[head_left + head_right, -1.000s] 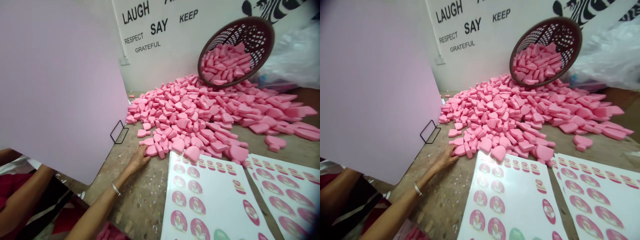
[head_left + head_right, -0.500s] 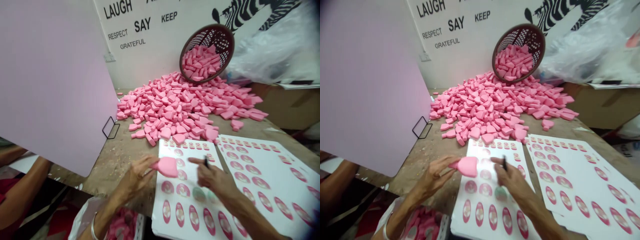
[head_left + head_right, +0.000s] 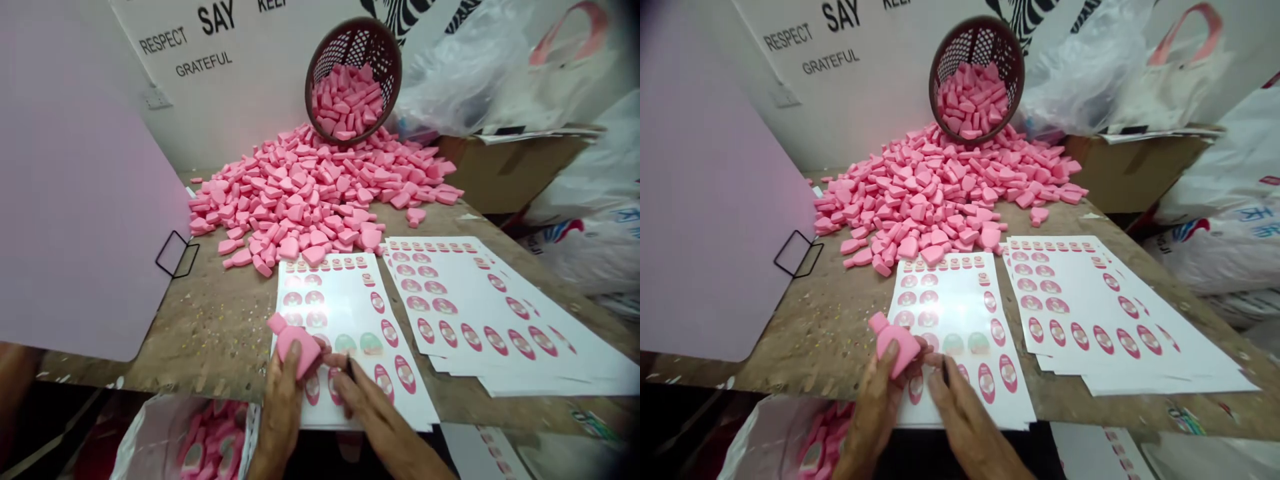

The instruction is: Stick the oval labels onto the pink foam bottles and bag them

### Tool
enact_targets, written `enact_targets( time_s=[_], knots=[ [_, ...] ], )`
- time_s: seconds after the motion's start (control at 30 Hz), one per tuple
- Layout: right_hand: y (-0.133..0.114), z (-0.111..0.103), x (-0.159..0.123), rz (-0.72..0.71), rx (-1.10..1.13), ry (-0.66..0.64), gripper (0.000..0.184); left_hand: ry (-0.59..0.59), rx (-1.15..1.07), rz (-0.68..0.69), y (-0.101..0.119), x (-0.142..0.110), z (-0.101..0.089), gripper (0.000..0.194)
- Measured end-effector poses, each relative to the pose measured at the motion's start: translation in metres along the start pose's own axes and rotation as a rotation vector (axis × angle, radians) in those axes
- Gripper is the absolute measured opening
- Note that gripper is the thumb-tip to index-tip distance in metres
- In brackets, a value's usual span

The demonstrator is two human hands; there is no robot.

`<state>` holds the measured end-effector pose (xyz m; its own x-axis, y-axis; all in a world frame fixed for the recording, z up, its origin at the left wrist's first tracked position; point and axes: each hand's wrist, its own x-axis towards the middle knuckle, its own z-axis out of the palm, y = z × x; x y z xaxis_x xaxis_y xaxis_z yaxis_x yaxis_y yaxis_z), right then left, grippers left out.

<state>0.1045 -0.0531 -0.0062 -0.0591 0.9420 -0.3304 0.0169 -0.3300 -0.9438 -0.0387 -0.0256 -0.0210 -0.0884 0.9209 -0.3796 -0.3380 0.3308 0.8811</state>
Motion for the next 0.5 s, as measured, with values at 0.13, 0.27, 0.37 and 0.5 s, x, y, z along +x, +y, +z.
enact_targets(
  time_s=[0.13, 0.27, 0.37, 0.5],
  knots=[
    [-0.002, -0.061, 0.009, -0.173, -0.386, 0.18, 0.035, -0.023, -0.096, -0.02, 0.017, 0.011, -0.009, 0.037],
    [0.006, -0.103, 0.028, -0.255, -0.587, 0.398, 0.034, -0.139, -0.031, -0.096, 0.014, 0.008, -0.003, 0.033],
    [0.015, -0.111, 0.04, -0.428, -0.731, 0.41, 0.031, -0.23, 0.053, -0.135, 0.003, 0.003, 0.014, 0.034],
    [0.023, -0.108, 0.051, -0.564, -0.934, 0.333, 0.028, -0.315, 0.207, -0.144, -0.006, 0.003, 0.04, 0.039]
  ],
)
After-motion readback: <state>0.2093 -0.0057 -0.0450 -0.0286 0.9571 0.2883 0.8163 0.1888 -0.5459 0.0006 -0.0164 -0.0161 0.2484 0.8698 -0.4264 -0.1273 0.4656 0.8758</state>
